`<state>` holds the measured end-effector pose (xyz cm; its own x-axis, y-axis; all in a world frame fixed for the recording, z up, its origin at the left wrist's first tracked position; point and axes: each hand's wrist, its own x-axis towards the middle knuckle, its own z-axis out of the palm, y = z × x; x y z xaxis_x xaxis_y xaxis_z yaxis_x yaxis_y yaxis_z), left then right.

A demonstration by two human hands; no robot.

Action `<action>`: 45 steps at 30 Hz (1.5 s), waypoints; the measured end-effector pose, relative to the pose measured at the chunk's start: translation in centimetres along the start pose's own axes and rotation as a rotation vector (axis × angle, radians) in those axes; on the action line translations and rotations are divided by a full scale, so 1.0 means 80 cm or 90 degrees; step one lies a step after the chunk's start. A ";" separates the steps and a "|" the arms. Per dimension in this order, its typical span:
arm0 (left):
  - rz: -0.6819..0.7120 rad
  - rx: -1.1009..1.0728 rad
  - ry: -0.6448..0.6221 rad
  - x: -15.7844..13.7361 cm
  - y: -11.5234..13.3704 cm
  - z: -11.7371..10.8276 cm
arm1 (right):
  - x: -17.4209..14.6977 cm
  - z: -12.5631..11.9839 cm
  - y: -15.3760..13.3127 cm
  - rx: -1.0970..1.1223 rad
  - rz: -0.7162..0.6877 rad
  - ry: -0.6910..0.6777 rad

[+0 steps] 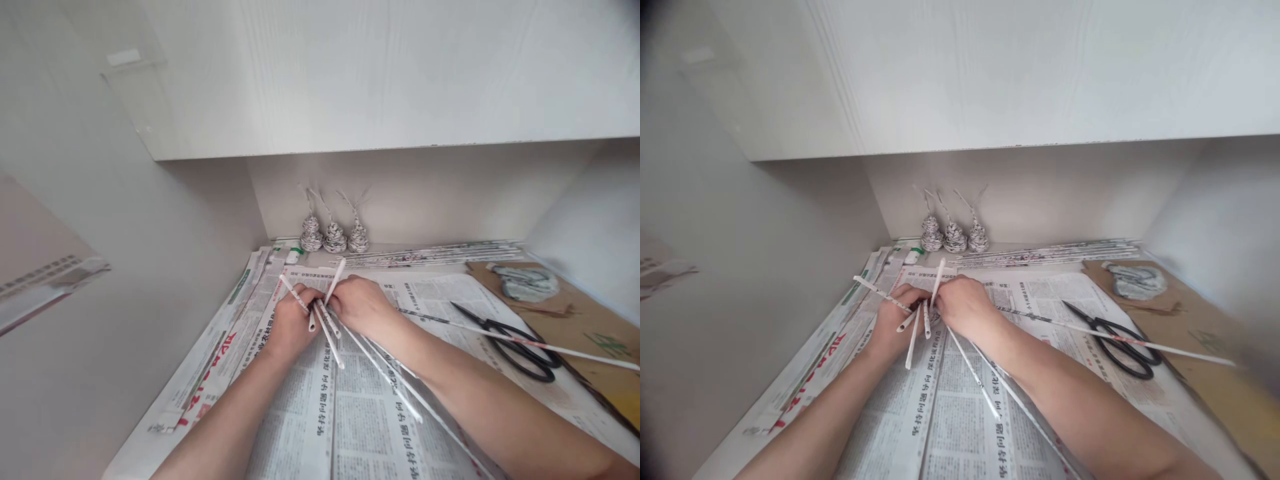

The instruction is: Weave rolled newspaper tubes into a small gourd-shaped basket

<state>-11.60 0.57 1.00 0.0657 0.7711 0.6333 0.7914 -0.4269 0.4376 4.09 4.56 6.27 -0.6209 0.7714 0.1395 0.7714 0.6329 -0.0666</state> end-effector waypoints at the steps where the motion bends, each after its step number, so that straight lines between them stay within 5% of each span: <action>1: -0.002 -0.001 0.001 0.000 -0.001 0.000 | 0.000 -0.001 0.000 0.010 0.005 -0.006; 34: -0.062 -0.062 0.018 0.003 -0.003 0.002 | 0.001 -0.011 0.009 -0.031 -0.017 -0.035; 41: -0.110 -0.060 0.032 0.003 -0.007 0.000 | -0.004 -0.020 0.001 -0.119 -0.014 0.026; 45: -0.190 -0.137 0.054 0.006 -0.012 0.001 | -0.033 -0.036 0.023 -0.058 -0.083 0.177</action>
<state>-12.27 1.41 0.80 -0.2063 0.8383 0.5046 0.6213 -0.2862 0.7294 7.52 3.50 8.64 -0.6629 0.6287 0.4066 0.7052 0.7067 0.0570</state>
